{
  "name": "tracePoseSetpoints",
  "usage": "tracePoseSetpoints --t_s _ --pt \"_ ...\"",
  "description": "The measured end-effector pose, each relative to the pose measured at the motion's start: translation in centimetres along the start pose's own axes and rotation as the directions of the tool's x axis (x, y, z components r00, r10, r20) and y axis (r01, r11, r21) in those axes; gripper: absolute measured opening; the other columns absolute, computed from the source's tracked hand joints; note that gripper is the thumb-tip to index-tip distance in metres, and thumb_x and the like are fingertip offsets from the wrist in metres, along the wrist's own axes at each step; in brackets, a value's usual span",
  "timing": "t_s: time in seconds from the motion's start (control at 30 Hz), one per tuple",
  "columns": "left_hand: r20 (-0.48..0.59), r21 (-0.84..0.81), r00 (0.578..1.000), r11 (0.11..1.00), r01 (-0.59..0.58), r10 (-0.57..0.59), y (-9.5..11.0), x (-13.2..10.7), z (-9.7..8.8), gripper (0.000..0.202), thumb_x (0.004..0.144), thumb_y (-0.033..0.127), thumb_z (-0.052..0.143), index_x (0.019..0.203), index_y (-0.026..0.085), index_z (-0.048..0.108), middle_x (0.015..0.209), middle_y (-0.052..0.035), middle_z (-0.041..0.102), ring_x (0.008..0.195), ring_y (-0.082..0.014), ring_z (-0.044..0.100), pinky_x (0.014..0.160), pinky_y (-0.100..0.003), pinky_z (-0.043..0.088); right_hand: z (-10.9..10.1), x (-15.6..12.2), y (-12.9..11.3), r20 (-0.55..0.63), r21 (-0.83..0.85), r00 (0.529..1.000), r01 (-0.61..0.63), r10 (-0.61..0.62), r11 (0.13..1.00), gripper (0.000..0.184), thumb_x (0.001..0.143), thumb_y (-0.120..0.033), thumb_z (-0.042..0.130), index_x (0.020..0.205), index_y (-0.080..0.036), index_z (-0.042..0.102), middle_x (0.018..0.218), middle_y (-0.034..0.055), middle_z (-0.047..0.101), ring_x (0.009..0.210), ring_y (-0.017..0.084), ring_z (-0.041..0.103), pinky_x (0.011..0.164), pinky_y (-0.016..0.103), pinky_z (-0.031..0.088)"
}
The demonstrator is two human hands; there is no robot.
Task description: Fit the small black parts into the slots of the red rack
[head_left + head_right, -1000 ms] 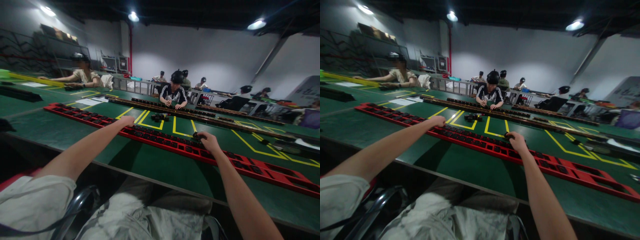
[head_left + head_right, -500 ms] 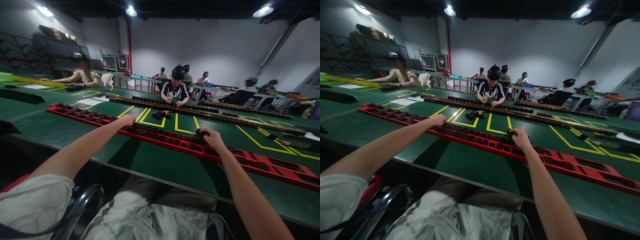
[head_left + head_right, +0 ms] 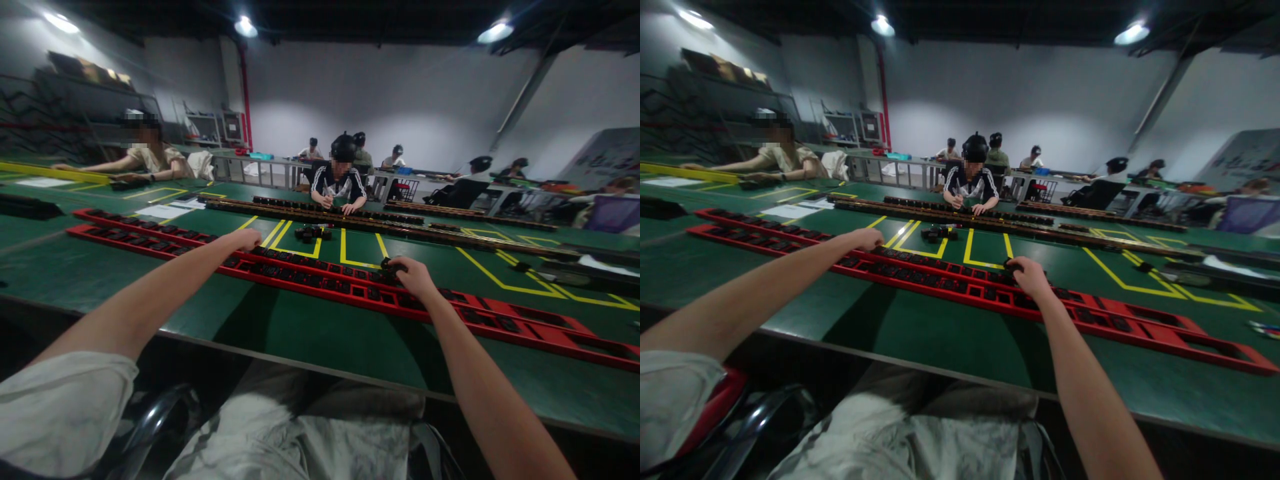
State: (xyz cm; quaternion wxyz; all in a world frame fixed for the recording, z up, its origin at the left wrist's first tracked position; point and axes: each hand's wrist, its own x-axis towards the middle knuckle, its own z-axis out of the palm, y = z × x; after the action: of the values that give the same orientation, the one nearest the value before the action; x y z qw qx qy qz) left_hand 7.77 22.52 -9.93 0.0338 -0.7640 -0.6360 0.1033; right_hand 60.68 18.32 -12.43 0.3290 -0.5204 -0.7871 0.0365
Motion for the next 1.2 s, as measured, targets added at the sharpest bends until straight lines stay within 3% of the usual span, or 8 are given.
tracePoseSetpoints --t_s 0.3,0.6,0.83,1.0,1.2 --pt "0.037 -0.005 0.999 1.0 0.014 -0.014 -2.7 -1.6 1.3 0.021 0.058 0.015 0.057 0.072 0.02 0.07 0.087 -0.0055 0.073 0.082 -0.0213 0.064 0.074 -0.027 0.048 -0.2 0.0 -0.4 -0.006 0.01 1.0 0.016 -0.016 1.0 0.038 0.07 -0.008 0.052 0.097 -0.019 0.075 0.103 0.0061 0.075 0.098 0.024 0.068 0.096 0.039 0.05" --pt "0.044 -0.044 0.988 0.988 0.15 -0.148 -5.6 -2.6 2.1 0.029 0.059 0.019 0.057 0.083 0.022 0.074 0.09 -0.0043 0.074 0.081 -0.0197 0.064 0.071 -0.025 0.047 -0.2 0.0 -0.4 0.005 0.006 1.0 0.03 -0.03 1.0 0.037 0.071 -0.011 0.052 0.099 -0.02 0.074 0.103 0.0065 0.075 0.098 0.025 0.068 0.095 0.04 0.051" --pt "0.035 -0.041 0.975 0.974 0.222 -0.221 -5.9 -3.0 2.2 0.03 0.06 0.023 0.061 0.088 0.025 0.074 0.097 -0.0061 0.074 0.084 -0.0235 0.067 0.068 -0.026 0.049 -0.2 -0.1 -0.8 -0.036 0.01 0.998 -0.049 0.049 0.999 0.036 0.073 -0.013 0.051 0.1 -0.017 0.074 0.1 0.0092 0.075 0.092 0.025 0.068 0.088 0.039 0.053" --pt "-0.01 -0.059 0.964 0.962 0.266 -0.267 -6.3 -3.4 2.7 0.022 0.064 0.029 0.065 0.083 0.023 0.074 0.099 -0.0094 0.073 0.088 -0.0259 0.067 0.071 -0.028 0.05 -0.1 0.1 -0.8 -0.049 0.01 0.998 -0.032 0.032 0.999 0.034 0.072 -0.013 0.052 0.098 -0.018 0.074 0.1 0.0082 0.074 0.092 0.025 0.068 0.091 0.041 0.052" --pt "-0.048 -0.097 0.96 0.958 0.269 -0.275 -6.5 -4.7 2.2 0.022 0.066 0.026 0.064 0.086 0.024 0.075 0.095 -0.0063 0.074 0.089 -0.023 0.068 0.076 -0.025 0.051 -0.1 0.1 -0.7 -0.06 0.029 0.998 0.006 -0.004 1.0 0.028 0.076 -0.02 0.055 0.096 -0.02 0.074 0.097 0.0071 0.074 0.087 0.024 0.068 0.086 0.038 0.053"
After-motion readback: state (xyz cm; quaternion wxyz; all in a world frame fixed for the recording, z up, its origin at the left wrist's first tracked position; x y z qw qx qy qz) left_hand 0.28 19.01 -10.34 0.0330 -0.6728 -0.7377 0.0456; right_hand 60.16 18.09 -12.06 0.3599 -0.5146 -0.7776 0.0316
